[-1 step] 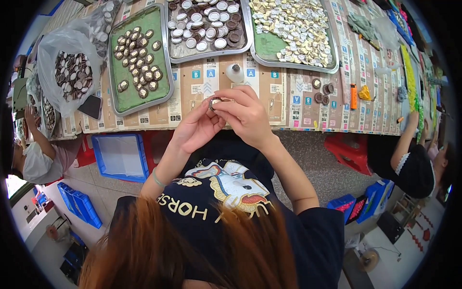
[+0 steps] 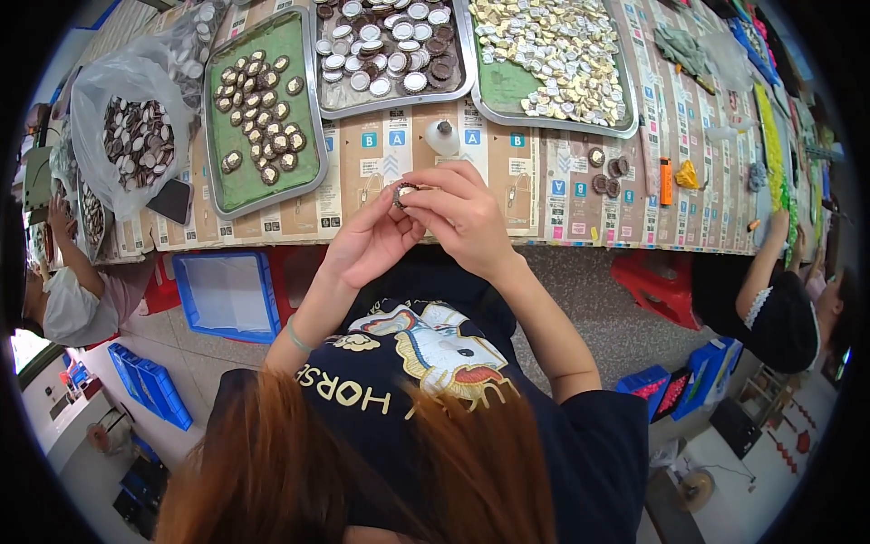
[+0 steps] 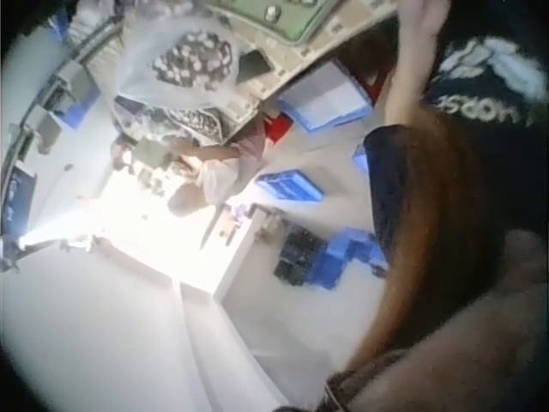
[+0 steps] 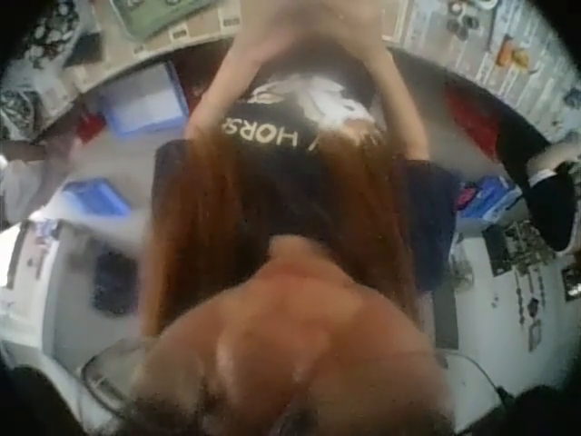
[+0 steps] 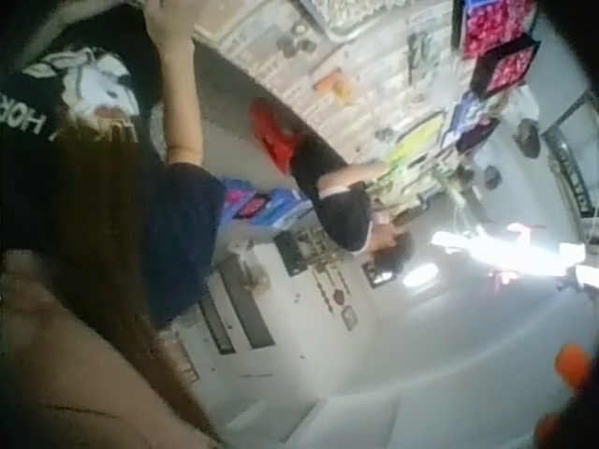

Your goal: The person applies glue from a glue bottle to small toy components and joins them together by hand on an assembly line.

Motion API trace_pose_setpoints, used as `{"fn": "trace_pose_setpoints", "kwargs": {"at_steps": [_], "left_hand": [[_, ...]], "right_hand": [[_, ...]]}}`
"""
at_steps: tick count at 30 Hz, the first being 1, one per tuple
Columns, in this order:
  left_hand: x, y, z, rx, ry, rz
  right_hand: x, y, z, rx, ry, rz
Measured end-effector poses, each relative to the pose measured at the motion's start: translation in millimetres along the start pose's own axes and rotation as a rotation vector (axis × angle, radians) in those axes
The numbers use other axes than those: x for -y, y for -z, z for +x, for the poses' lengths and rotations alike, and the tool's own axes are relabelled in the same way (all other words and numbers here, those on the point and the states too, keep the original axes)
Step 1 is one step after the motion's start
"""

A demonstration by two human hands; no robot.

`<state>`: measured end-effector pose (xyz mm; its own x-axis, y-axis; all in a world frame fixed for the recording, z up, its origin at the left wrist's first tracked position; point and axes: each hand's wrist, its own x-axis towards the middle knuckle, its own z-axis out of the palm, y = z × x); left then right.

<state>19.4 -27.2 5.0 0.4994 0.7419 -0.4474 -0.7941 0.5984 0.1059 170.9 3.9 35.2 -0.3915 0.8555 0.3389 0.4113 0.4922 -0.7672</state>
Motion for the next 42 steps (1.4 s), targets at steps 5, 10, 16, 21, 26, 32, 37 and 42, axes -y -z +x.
{"fn": "trace_pose_setpoints", "kwargs": {"at_steps": [5,10,16,21,26,32,37,42], "left_hand": [[-0.8,-1.1,0.5,0.018,0.006,0.018],[-3.8,1.2,-0.6,0.026,0.027,0.01],[-10.9,-12.5,-2.8,-0.001,-0.016,0.205],[-11.3,-11.7,-2.0,-0.02,-0.023,0.277],[-11.2,-13.2,-2.4,0.033,0.014,0.191],[-10.8,-14.0,-2.1,0.035,0.018,0.206],[-14.5,-26.2,-7.9,-0.076,0.022,0.242],[-16.8,-22.2,-10.1,-0.079,0.029,0.272]], "right_hand": [[-3.0,2.3,-3.4,0.051,-0.032,0.08],[-2.3,1.5,-0.7,0.055,0.027,0.056],[6.8,3.1,0.3,0.053,-0.093,0.138],[15.2,2.3,2.1,0.039,-0.053,0.081],[17.0,2.2,0.8,0.055,-0.103,0.124],[14.6,2.9,-1.6,0.069,-0.151,0.172],[4.8,-4.1,-7.5,0.014,-0.372,0.51],[2.5,-3.7,-7.3,0.059,-0.383,0.569]]}}
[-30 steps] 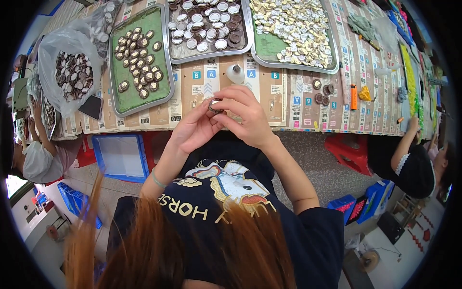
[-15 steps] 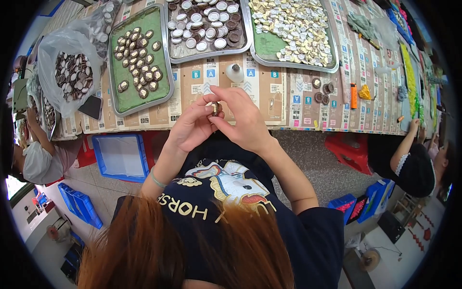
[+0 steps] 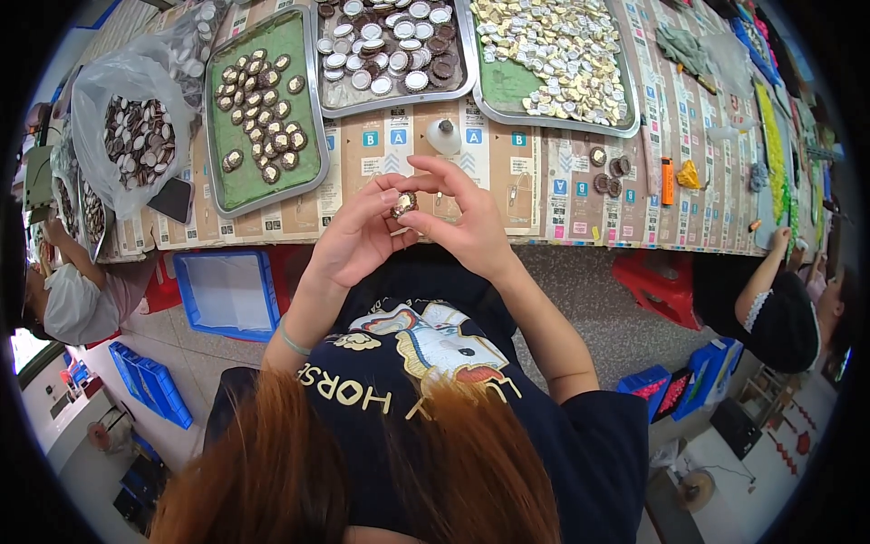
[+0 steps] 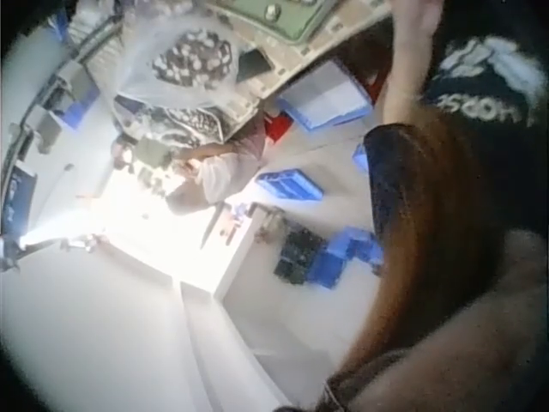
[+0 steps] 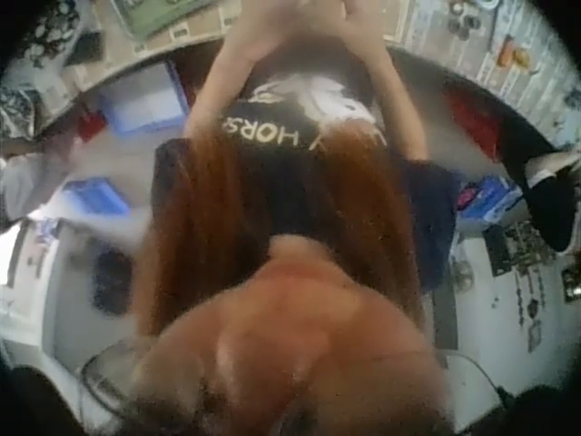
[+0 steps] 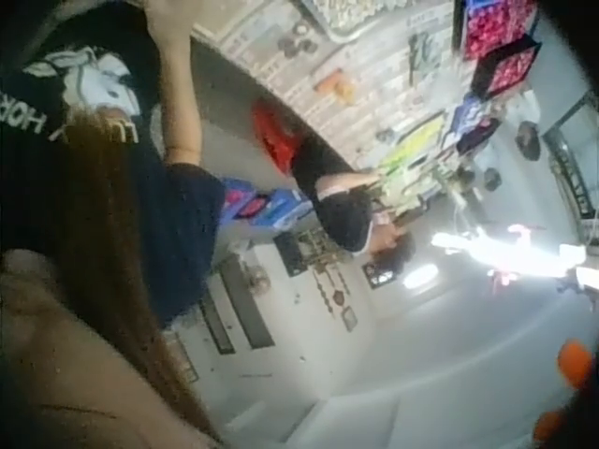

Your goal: The person applies glue from a glue bottle to small toy components and joins them together by hand on an assembly line.

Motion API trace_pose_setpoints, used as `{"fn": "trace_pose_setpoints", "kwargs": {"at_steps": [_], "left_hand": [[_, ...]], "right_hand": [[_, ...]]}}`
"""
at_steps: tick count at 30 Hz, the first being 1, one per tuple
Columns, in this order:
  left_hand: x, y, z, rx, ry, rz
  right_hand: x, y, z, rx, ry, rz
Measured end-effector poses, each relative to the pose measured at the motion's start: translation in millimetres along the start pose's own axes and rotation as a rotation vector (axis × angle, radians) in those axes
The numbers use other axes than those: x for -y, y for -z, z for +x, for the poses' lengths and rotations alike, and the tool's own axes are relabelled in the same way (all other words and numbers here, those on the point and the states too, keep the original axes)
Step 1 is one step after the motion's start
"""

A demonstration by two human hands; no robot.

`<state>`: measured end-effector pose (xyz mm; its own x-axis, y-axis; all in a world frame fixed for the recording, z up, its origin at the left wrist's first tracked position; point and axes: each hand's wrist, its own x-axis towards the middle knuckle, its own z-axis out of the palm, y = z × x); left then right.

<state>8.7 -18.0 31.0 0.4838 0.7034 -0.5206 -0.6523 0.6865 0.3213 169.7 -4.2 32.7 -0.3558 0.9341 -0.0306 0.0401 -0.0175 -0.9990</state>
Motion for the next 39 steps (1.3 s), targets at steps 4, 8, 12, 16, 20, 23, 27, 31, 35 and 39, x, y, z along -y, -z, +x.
{"fn": "trace_pose_setpoints", "kwargs": {"at_steps": [4,8,12,16,20,23,27,31,35,39], "left_hand": [[-4.3,-6.9,-2.9,-0.015,0.023,-0.045],[-3.7,1.4,-1.6,-0.014,0.003,-0.003],[-33.4,16.4,6.4,-0.251,-0.403,0.284],[-110.5,67.9,27.5,-0.67,-0.779,1.083],[-139.1,74.1,41.0,-0.93,-0.655,1.931],[-137.5,61.9,70.8,-0.807,-0.873,1.809],[-133.7,49.6,105.2,-0.707,-1.185,1.985],[-136.7,39.6,109.9,-0.67,-1.002,2.144],[-128.7,29.8,93.2,-0.617,-0.924,1.34],[-97.7,13.6,64.0,-0.303,-0.657,0.645]], "right_hand": [[1.8,-0.2,-0.1,0.001,-0.029,0.057],[3.5,-2.2,-0.1,-0.014,0.018,-0.021],[12.1,2.3,2.4,-0.066,0.151,-0.184],[13.0,18.7,-3.8,-0.152,0.152,-0.172],[12.8,26.1,-0.9,-0.331,0.064,0.024],[-0.3,33.1,2.2,-0.43,-0.052,0.026],[-12.2,31.3,14.8,-0.303,-0.077,-0.305],[-26.0,24.5,30.4,-0.288,0.043,-0.452],[-40.6,28.2,40.8,-0.25,-0.126,-0.397],[-26.7,20.1,39.4,-0.235,-0.148,0.062]]}}
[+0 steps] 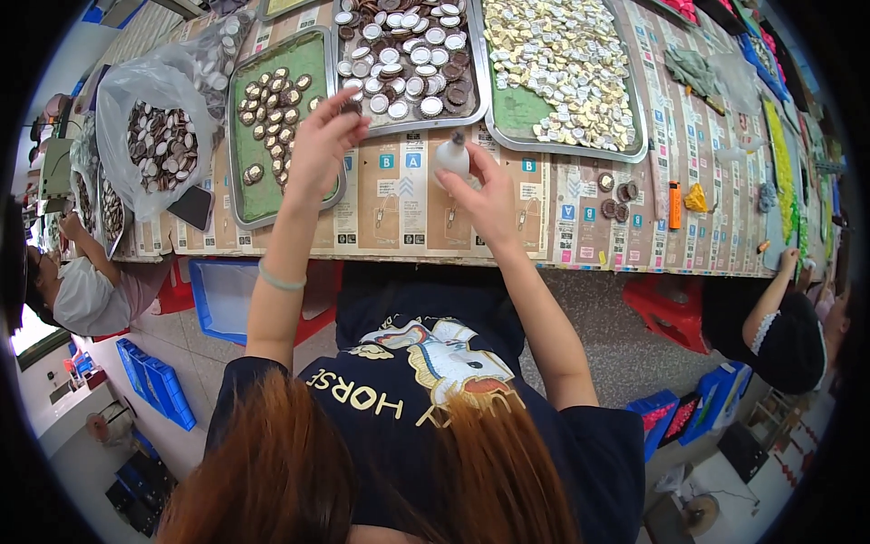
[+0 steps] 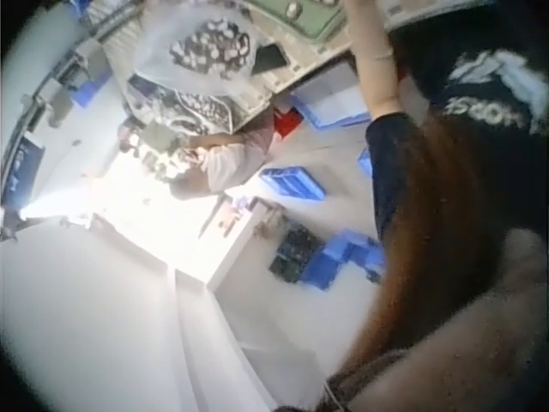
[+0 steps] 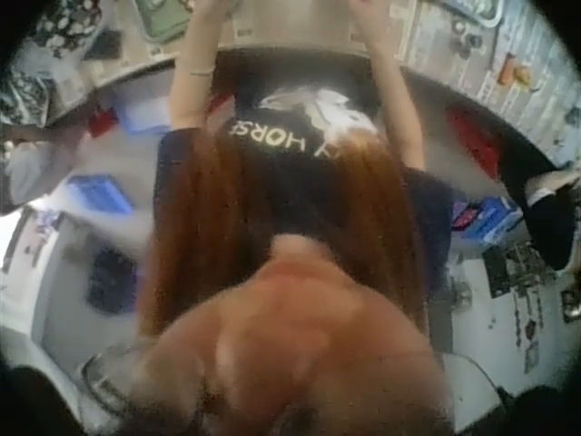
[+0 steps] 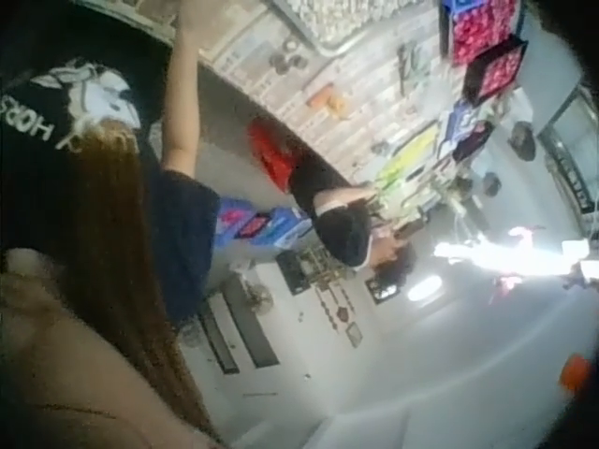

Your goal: The person applies glue from a glue bottle to small toy components and joins them together by hand on an assembly line.

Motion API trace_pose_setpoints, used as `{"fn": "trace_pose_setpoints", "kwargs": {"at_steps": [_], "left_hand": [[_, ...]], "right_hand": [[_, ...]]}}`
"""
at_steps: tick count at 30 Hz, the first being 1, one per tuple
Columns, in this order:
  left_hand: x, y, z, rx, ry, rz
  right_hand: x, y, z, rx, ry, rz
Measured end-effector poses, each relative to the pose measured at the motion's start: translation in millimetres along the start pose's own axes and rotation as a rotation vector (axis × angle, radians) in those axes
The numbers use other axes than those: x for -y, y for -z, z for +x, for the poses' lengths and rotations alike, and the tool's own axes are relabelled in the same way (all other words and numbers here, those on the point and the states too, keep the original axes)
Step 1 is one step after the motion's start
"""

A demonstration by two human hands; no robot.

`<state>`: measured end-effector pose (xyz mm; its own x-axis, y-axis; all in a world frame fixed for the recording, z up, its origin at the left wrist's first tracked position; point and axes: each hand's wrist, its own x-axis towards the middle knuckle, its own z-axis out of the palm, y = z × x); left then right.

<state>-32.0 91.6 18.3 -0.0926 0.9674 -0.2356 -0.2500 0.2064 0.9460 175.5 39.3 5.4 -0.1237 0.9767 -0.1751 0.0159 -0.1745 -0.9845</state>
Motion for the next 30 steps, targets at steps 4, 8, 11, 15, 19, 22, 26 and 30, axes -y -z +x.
{"fn": "trace_pose_setpoints", "kwargs": {"at_steps": [4,8,11,15,19,22,26,30], "left_hand": [[12.5,-20.9,-45.0,0.11,0.132,-0.001],[19.7,-37.5,-77.1,0.237,0.135,-0.006],[18.5,-37.6,-86.0,0.288,0.159,-0.157],[18.3,-29.6,-90.7,0.381,0.205,-0.144],[17.5,-21.0,-90.5,0.365,0.373,-0.665],[19.8,-15.1,-89.6,0.322,0.426,-0.9],[28.2,-11.4,-91.5,0.385,0.422,-1.05],[32.1,-10.5,-94.2,0.358,0.455,-1.055]], "right_hand": [[26.7,-9.9,-17.4,0.112,-0.023,0.324],[35.2,-17.5,-24.2,0.117,-0.028,0.381],[38.2,-11.7,-26.0,0.096,-0.037,0.323],[42.3,-5.0,-28.1,0.146,-0.117,0.375],[51.8,-2.4,-34.7,0.105,-0.131,0.547],[60.3,3.0,-37.8,0.084,-0.066,0.323],[55.7,10.5,-44.2,0.039,0.029,0.108],[62.2,2.4,-44.6,-0.052,0.108,0.257]]}}
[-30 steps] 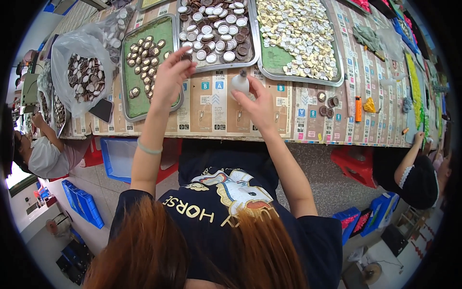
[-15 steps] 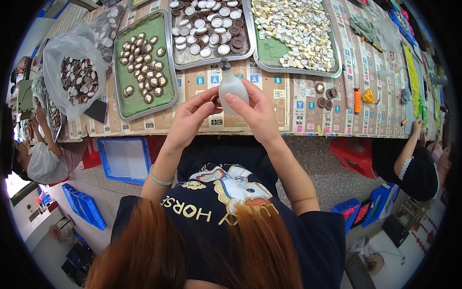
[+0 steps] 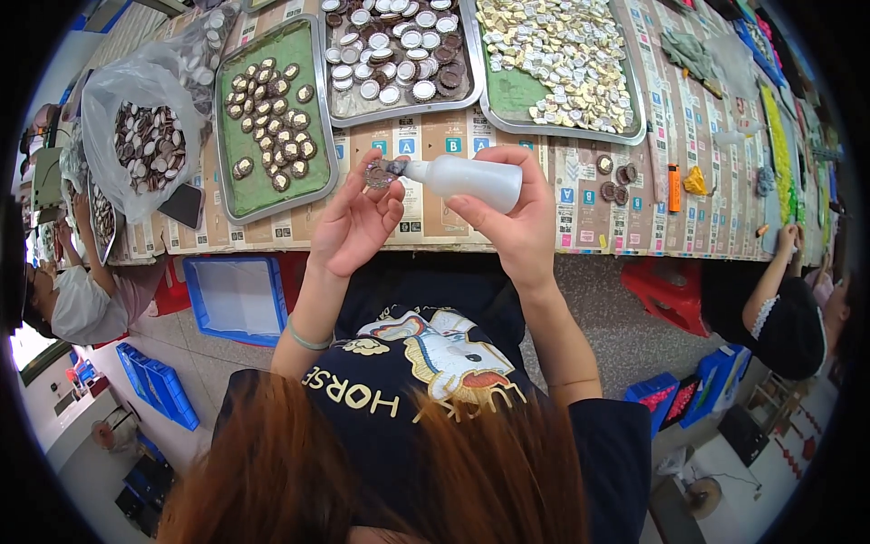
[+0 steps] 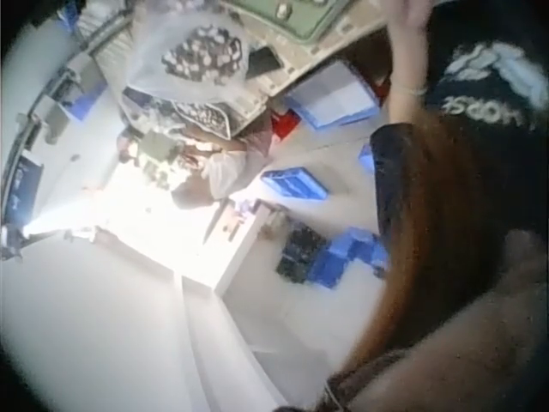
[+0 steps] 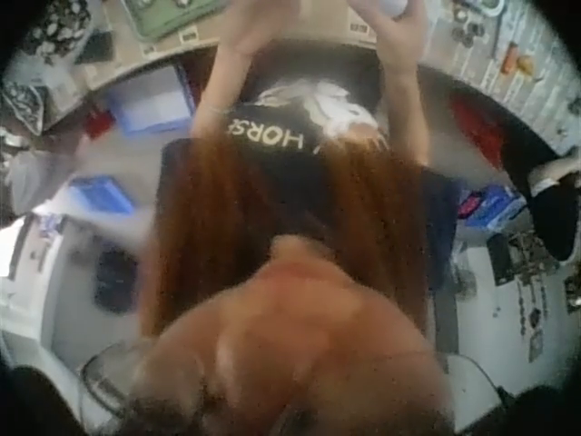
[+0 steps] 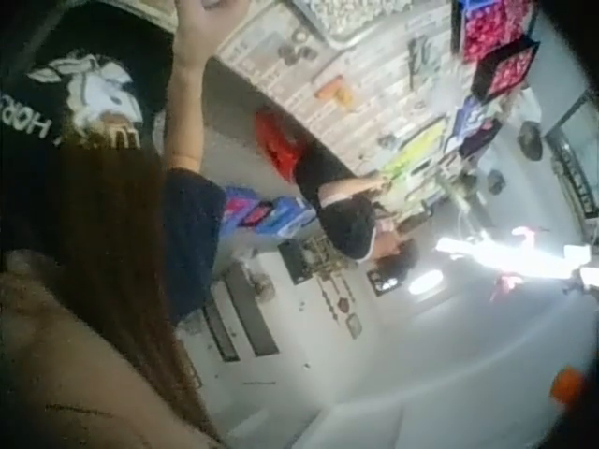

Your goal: The person applies glue from a glue bottle to small toy components and joins them together by hand on an assembly line.

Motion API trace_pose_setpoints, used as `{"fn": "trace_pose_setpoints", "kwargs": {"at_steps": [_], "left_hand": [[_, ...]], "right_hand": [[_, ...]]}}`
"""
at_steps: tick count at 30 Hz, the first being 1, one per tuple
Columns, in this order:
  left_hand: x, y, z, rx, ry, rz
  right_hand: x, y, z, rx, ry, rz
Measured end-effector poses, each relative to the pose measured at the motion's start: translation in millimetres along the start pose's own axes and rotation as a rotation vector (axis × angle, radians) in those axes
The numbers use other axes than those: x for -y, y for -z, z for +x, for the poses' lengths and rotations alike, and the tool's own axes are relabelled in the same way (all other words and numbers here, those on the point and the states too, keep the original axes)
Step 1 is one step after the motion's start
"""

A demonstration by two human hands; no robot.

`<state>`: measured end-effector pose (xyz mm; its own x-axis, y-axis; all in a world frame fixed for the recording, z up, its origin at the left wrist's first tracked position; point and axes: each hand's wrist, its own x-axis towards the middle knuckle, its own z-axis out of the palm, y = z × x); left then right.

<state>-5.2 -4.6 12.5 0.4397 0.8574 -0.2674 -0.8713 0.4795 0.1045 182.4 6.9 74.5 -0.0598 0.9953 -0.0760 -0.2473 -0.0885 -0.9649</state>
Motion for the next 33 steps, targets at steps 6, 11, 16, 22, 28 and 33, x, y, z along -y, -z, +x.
{"fn": "trace_pose_setpoints", "kwargs": {"at_steps": [6,11,16,22,28,33], "left_hand": [[2.0,-5.7,1.7,-0.005,0.013,-0.021],[2.6,-3.1,1.0,-0.042,0.021,-0.021],[3.8,-4.4,2.6,-0.033,0.046,-0.029],[4.8,-3.0,3.7,-0.034,0.046,-0.024],[3.4,-1.9,4.0,-0.024,0.044,-0.017],[1.7,-5.2,1.2,-0.031,0.036,-0.005]], "right_hand": [[-2.7,-1.2,-1.0,-0.052,0.128,-0.043],[-5.8,-0.5,-1.9,-0.047,0.128,-0.162],[-6.7,-1.4,0.6,-0.077,0.09,-0.215],[-6.8,-2.6,1.2,-0.084,0.091,-0.274],[-5.1,-4.5,0.4,-0.098,0.136,-0.375],[-4.2,-6.2,0.0,-0.097,0.173,-0.373]]}}
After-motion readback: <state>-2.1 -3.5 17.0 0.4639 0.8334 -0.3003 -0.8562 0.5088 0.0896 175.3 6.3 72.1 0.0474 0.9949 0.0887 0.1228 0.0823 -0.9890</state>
